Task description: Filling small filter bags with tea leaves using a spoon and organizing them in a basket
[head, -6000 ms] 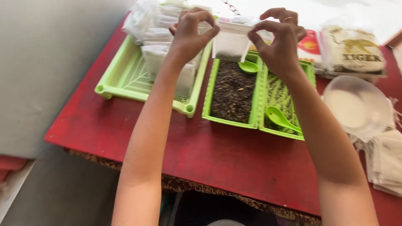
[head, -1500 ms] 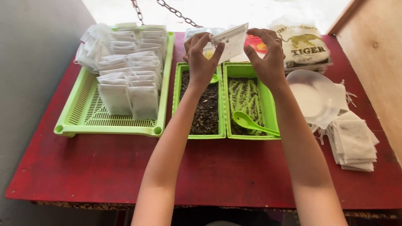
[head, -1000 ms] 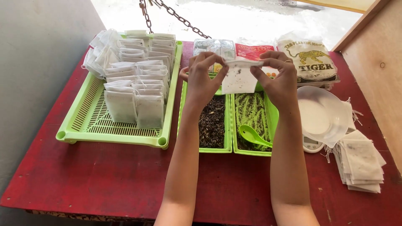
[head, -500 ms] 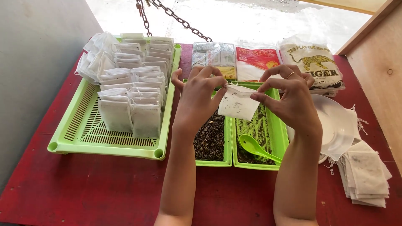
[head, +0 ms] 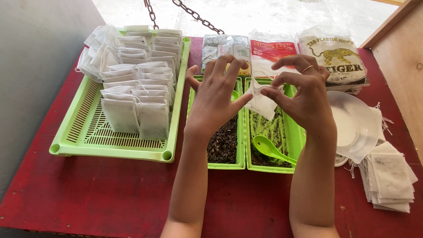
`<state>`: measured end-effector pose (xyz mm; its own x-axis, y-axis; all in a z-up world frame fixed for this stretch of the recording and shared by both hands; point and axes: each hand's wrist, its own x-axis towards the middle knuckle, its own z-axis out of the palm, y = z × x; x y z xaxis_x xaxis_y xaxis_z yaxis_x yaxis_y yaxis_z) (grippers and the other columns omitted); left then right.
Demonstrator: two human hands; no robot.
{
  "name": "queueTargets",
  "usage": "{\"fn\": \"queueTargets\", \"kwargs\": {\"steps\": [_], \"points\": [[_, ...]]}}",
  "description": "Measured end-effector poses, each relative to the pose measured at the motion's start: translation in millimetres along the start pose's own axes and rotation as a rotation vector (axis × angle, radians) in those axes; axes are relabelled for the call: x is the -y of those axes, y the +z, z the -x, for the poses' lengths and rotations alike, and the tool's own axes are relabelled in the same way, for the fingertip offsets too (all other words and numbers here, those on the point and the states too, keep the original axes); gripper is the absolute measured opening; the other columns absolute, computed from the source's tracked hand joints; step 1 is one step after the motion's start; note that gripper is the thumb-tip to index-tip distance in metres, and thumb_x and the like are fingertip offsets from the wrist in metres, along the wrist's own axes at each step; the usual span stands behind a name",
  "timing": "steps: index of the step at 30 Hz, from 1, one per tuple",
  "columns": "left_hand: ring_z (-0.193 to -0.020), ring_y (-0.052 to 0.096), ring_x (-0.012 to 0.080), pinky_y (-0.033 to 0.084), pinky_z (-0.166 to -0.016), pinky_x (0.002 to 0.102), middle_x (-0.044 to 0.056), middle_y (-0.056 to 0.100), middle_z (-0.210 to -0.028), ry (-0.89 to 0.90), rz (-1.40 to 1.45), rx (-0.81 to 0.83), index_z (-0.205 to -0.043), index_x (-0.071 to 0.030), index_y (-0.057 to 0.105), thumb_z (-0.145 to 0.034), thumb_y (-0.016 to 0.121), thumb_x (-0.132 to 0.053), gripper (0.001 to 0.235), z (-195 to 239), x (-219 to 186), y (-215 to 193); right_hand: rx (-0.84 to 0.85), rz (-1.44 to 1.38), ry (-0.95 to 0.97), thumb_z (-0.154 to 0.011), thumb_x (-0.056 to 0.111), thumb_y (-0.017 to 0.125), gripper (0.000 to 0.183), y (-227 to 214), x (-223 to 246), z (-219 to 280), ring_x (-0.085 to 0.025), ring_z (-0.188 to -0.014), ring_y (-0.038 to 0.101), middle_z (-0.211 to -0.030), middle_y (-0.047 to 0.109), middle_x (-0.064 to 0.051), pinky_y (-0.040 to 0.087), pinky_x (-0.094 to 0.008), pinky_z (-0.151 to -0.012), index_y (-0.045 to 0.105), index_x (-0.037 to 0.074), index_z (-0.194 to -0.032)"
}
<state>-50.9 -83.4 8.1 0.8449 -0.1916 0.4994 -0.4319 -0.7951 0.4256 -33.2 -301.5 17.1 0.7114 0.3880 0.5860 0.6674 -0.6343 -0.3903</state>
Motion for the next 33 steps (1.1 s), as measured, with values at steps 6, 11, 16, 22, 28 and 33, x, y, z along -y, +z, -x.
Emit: {"fn": "queueTargets", "kwargs": {"steps": [6, 11, 16, 22, 28, 33], "points": [[-0.125, 0.044, 0.0284, 0.015, -0.102, 0.066, 0.002, 0.052, -0.116, 0.052, 0.003, 0.012, -0.106, -0.019, 0.052, -0.077, 0.085, -0.042, 0.05, -1.1, -7.3, 8.3, 0.044, -0.031, -0.019, -0.092, 0.028, 0.083, 0.015, 2.8, -7.1, 0.4, -0.027, -0.128, 0.053, -0.119, 0.066, -0.002, 0.028, -0.048, -0.102, 0.073, 0.019, -0.087], [-0.131, 0.036, 0.0295, 0.014, -0.104, 0.066, 0.004, 0.048, -0.123, 0.038, -0.006, 0.02, -0.117, -0.02, 0.049, -0.074, 0.09, -0.039, 0.062, -0.9, -12.4, 6.8, 0.009, -0.044, -0.047, -0.094, 0.029, 0.083, 0.016, -0.7, -8.4, 0.3, -0.029, -0.126, 0.055, -0.119, 0.066, -0.004, 0.031, -0.046, -0.101, 0.073, 0.017, -0.09], [-0.144, 0.018, 0.0313, 0.02, -0.109, 0.057, 0.006, 0.038, -0.145, 0.067, -0.066, 0.003, -0.124, -0.022, 0.047, -0.075, 0.093, -0.049, 0.072, -2.5, -6.6, 6.0, 0.002, -0.006, -0.062, -0.095, 0.023, 0.084, 0.013, -3.0, -6.2, 2.2, -0.027, -0.121, 0.056, -0.116, 0.069, 0.001, 0.027, -0.047, -0.102, 0.074, 0.013, -0.093], [-0.13, 0.029, 0.0293, 0.027, -0.103, 0.051, 0.009, 0.035, -0.131, 0.041, -0.118, -0.087, -0.116, -0.018, 0.034, -0.072, 0.096, -0.058, 0.086, -2.3, -12.5, 7.2, -0.042, -0.004, -0.001, -0.096, 0.03, 0.084, 0.023, 1.2, -5.3, 0.9, -0.026, -0.12, 0.057, -0.117, 0.068, -0.001, 0.026, -0.048, -0.107, 0.069, 0.015, -0.087], [-0.135, 0.024, 0.031, 0.023, -0.099, 0.063, 0.01, 0.039, -0.131, -0.011, -0.1, -0.011, -0.092, -0.018, 0.063, -0.09, 0.066, -0.06, 0.042, -3.7, -21.4, 13.0, -0.024, -0.067, -0.071, -0.097, 0.019, 0.083, 0.019, 5.0, 4.0, -2.7, -0.023, -0.103, 0.062, -0.112, 0.067, -0.007, 0.035, -0.046, -0.106, 0.069, 0.009, -0.088], [-0.14, 0.021, 0.032, 0.02, -0.103, 0.065, 0.005, 0.043, -0.142, 0.012, -0.081, -0.039, -0.081, -0.019, 0.076, -0.088, 0.078, -0.035, 0.018, -5.1, -19.4, 12.8, 0.079, 0.074, -0.009, -0.103, 0.026, 0.073, 0.016, 6.5, -3.8, -0.1, -0.027, -0.118, 0.054, -0.122, 0.066, -0.003, 0.026, -0.043, -0.09, 0.074, 0.01, -0.104]]}}
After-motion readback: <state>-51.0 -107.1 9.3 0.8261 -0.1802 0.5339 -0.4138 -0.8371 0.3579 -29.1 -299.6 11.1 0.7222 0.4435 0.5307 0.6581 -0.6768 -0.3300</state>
